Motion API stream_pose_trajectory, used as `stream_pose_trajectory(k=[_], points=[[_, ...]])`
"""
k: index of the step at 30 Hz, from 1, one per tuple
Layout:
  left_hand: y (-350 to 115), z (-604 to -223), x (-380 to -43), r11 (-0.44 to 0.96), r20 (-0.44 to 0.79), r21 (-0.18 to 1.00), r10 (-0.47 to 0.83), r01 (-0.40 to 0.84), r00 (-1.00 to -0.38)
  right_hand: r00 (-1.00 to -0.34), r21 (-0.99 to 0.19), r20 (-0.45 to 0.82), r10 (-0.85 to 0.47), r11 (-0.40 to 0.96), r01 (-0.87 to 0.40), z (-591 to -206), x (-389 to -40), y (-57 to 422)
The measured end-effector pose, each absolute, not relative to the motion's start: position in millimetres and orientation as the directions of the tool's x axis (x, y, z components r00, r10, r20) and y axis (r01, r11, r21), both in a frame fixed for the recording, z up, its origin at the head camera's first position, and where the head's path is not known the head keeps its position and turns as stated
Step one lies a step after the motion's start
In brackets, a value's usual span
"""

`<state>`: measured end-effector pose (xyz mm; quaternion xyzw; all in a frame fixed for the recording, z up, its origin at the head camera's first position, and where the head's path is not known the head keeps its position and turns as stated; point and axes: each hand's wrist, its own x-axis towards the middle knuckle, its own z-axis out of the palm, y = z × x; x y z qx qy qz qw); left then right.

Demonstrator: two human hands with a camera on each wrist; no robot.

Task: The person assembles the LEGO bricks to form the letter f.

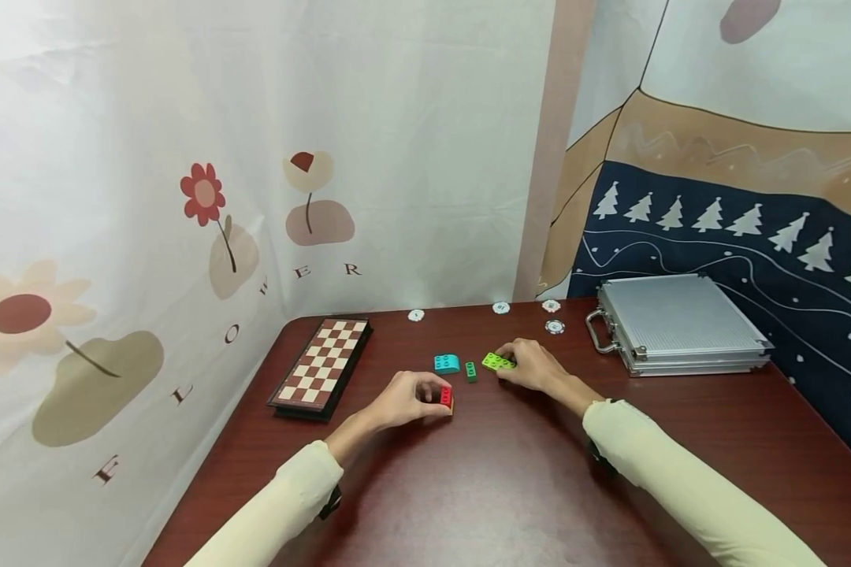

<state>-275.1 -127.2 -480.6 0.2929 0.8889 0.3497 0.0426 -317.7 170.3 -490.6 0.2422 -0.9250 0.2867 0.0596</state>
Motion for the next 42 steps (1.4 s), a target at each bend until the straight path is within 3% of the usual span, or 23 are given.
stream_pose_trajectory(k=[11,23,31,42], points=[[-129.8,-484.8,-276.6,0.579,0.116,0.685,0.513,0.443,-0.850,-0.839,-0.453,0.279,-0.468,0.706,-0.544,-490.0,-316.5,173.2],[-131.5,-486.6,-277.5,0.595,0.121,0.673,0.497,0.439,-0.859,-0.814,-0.503,0.325,-0.482,0.641,-0.580,-467.7,-308.5,175.8],[-133.4,-489.4,-277.9,0.608,0.105,0.674,0.484,0.420,-0.869,-0.801,-0.553,0.266,-0.536,0.596,-0.583,-449.1,-296.3,161.8],[-132.9,-488.6,-278.3,0.587,0.111,0.684,0.503,0.433,-0.857,-0.729,-0.532,0.327,-0.602,0.520,-0.668,-444.7,-282.5,129.0]])
